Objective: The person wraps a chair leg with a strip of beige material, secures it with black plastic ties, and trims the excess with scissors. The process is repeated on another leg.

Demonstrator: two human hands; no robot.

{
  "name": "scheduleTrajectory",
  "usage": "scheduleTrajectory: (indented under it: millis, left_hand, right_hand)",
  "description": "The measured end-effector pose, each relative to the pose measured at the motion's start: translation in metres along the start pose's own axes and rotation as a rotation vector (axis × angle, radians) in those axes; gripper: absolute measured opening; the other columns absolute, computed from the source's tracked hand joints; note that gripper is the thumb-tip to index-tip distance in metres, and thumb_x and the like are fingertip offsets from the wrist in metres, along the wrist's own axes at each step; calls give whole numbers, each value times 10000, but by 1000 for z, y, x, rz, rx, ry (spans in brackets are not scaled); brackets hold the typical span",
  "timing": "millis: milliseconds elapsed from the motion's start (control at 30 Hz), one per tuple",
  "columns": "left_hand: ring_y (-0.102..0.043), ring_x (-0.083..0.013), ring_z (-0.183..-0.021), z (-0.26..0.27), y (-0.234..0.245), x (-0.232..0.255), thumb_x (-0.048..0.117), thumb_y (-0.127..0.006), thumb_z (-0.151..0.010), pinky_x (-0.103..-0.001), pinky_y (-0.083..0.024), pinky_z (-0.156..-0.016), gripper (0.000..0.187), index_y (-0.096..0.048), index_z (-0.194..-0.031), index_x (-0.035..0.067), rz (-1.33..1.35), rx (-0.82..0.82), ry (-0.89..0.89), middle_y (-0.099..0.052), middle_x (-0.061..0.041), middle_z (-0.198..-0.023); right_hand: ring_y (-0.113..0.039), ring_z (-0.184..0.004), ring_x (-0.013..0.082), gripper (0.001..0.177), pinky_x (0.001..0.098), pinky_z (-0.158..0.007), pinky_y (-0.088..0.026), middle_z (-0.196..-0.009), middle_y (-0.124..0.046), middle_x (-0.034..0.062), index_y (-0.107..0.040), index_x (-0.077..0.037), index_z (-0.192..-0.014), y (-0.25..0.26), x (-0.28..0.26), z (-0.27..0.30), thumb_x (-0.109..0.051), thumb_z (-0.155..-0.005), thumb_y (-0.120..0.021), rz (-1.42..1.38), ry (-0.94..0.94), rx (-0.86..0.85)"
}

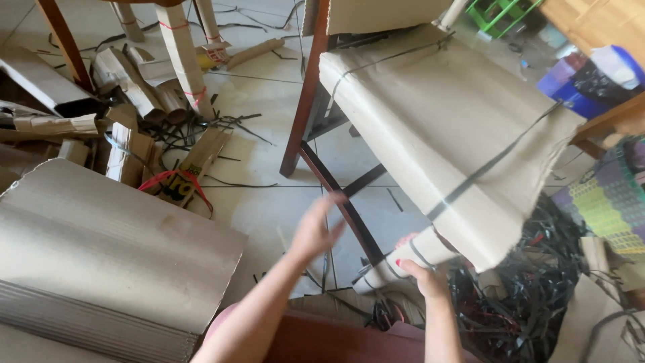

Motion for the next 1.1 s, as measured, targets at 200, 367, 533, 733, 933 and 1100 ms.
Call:
scheduleTrajectory:
  millis: [200,367,533,733,933,1100]
  left_hand:
    - [-393,-371,-1426,-153,98,-70,149,-756,-828,-450,-334,-1198,776,-349,-1466,-16,-176,440,167,-419,-222,-1488]
    - [-523,-295,-1201,-258,80,-115,131,-750,-681,-395,-457,-976,712,-448,-1325,95,-182,234,302,-550,-121,-1304]
    - [-638,-93,-817,-263,71,-127,156,-622,-721,-263,-522,-728,231,-677,-933,230,-79,266,522,-722,58,-877]
    - [-636,-199,-916,-247,91,-101,139,-655,-754,-315,-525,-782,313,-644,-1066,154,-184,204,455,-664,9,-956]
    - [-630,-255,-980,-192,116,-57,-30,-553,-709,-352,-536,-825,513,-627,-1195,118,-163,241,489,-667,-54,-1031]
    - [-663,-273,-1023,-138,136,-14,89,-689,-778,-392,-553,-886,541,-580,-1307,115,-208,287,621,-706,-92,-1134]
  right_hand:
    - [-652,-976,207,326,357,-940,-546,-1001,-660,62,-643,-91,-1031,2,-19,9,-15,-719,-690,-32,94,-138]
    - [-727,-844,216,275,362,-801,-610,-936,-754,121,-727,15,-927,-19,16,36,-11,-683,-851,301,302,599]
    - [-690,-603,194,242,332,-520,-548,-667,-708,81,-670,-25,-632,-15,29,44,-97,-623,-901,704,410,708]
    - [-774,-854,153,190,298,-743,-623,-886,-810,32,-792,-71,-857,-15,13,35,-28,-674,-820,461,58,522]
    - [-744,-792,208,285,358,-718,-667,-849,-750,98,-717,-6,-878,9,35,35,133,-636,-769,39,145,556]
    - [-726,-966,261,492,383,-839,-589,-1079,-760,102,-671,-76,-1145,47,39,5,-154,-707,-881,298,-491,507]
Point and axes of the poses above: each hand's wrist, its own z-axis away from the middle knuckle, its own y-axis out of the back of the hand, x = y × z, the point moved 6 cm from there along -z, towards the middle knuckle
